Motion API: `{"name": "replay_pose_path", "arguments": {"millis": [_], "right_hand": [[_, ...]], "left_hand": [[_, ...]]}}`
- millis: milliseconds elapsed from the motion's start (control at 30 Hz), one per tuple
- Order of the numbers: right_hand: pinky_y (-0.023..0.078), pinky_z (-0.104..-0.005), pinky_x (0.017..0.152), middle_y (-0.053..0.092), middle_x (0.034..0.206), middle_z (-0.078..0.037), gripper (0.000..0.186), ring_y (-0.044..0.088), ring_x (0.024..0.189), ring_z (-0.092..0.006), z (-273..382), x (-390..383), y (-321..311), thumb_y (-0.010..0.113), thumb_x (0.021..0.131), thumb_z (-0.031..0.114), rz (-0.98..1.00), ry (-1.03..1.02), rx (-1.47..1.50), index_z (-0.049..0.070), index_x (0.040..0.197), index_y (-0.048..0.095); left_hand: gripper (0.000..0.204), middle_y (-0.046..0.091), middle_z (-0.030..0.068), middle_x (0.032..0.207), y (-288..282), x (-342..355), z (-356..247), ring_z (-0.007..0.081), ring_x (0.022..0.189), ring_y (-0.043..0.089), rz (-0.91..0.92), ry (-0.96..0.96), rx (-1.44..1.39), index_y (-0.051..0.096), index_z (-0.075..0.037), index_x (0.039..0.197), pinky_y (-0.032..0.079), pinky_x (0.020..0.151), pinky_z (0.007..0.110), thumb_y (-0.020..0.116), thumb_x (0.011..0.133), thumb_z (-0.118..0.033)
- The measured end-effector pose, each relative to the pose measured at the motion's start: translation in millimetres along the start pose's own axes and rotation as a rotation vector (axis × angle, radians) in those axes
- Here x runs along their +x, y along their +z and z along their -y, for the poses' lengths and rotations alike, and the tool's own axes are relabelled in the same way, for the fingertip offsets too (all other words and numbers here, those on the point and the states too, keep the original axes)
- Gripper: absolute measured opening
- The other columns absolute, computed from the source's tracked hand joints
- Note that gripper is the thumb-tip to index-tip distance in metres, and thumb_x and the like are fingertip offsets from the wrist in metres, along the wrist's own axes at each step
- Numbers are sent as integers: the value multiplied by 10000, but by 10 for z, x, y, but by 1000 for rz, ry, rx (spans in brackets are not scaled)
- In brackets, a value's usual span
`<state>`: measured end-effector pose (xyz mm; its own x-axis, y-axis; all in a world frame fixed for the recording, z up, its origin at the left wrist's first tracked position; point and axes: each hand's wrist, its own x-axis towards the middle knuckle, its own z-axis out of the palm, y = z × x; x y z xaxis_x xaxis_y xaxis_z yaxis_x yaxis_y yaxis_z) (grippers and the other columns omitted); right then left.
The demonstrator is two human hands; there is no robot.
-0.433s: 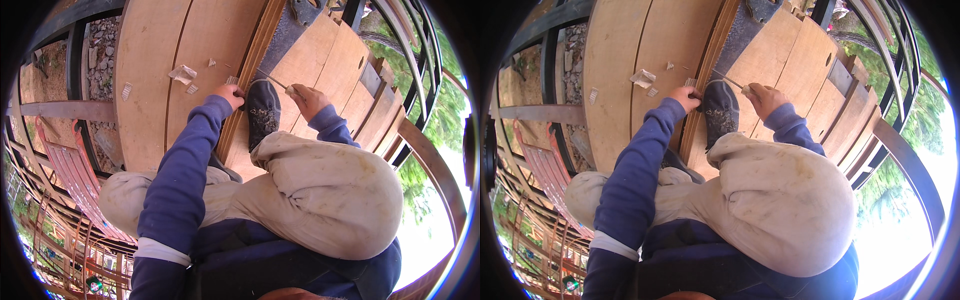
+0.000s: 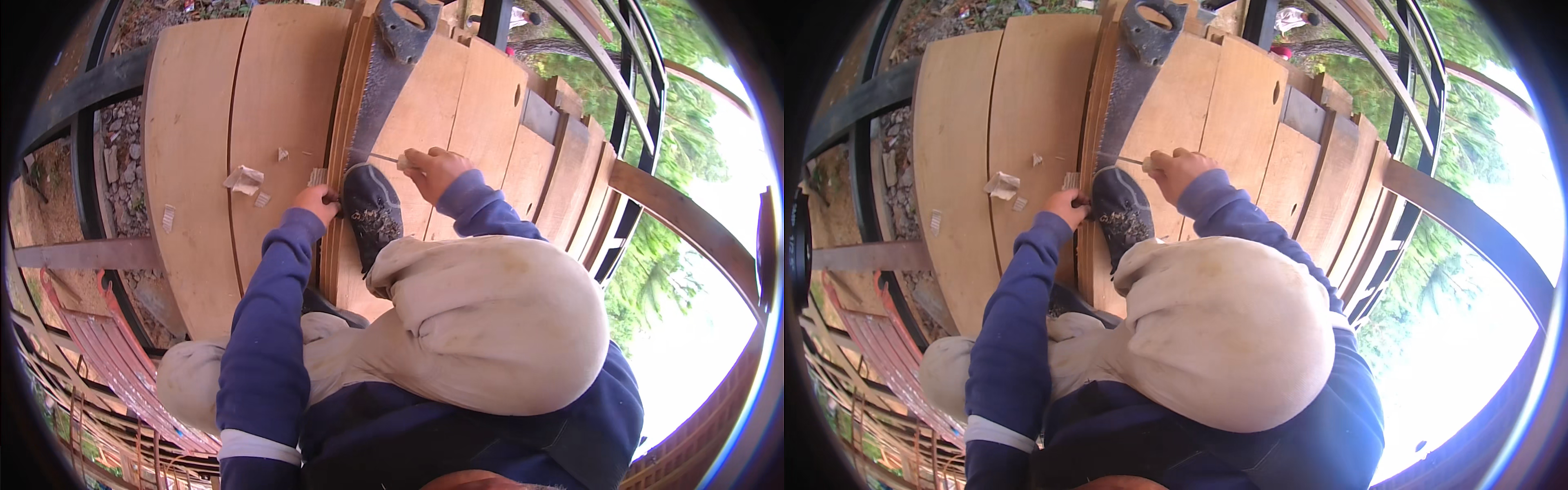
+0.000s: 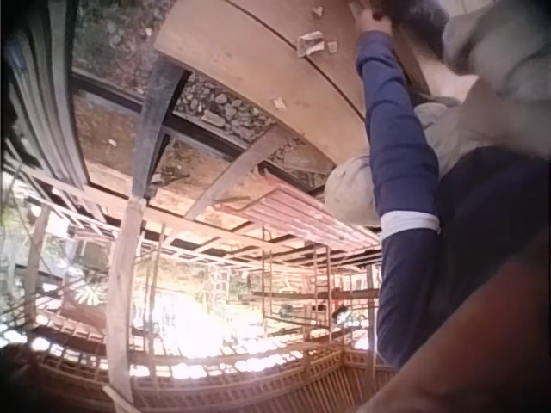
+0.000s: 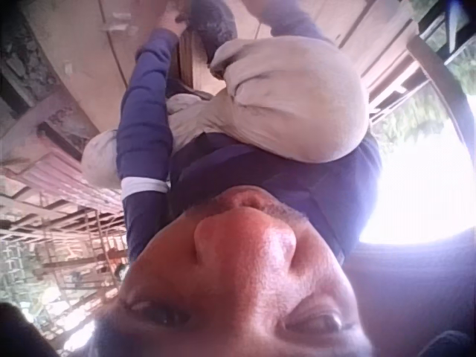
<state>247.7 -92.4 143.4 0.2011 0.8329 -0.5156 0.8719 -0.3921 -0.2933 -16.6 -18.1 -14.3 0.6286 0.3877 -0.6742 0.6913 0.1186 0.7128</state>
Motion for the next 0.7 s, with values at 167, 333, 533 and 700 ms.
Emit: {"name": "replay_pose_path", "arguments": {"millis": [167,333,533,700], "right_hand": [[539,-458,729,658,861,-119,176,674,820,-346,0,52,-50,531,955,320,-16,9,-51,219,1022,657],[538,-465,729,659,868,-134,195,673,835,-367,-22,108,-62,535,952,319,23,-10,-97,189,1032,657],[539,-474,723,661,872,-139,201,672,834,-367,28,201,0,553,946,321,21,-22,-99,176,1042,655],[541,-481,706,663,856,-139,233,674,801,-364,12,146,56,582,936,336,-15,-71,-40,179,1091,657]], "left_hand": [[208,703,142,873,-34,-12,-188,237,762,675,7,-36,29,688,-17,1000,542,710,354,704,834,-142],[235,717,166,964,-111,-48,-359,306,915,689,31,-104,67,704,-39,1007,538,837,386,717,814,-174],[248,716,167,981,-116,-52,-301,316,940,685,24,-137,51,702,-48,1023,533,850,397,715,814,-181],[236,712,175,965,-102,-39,-361,317,930,677,-48,-57,52,699,-40,998,523,845,380,667,809,-177]]}}
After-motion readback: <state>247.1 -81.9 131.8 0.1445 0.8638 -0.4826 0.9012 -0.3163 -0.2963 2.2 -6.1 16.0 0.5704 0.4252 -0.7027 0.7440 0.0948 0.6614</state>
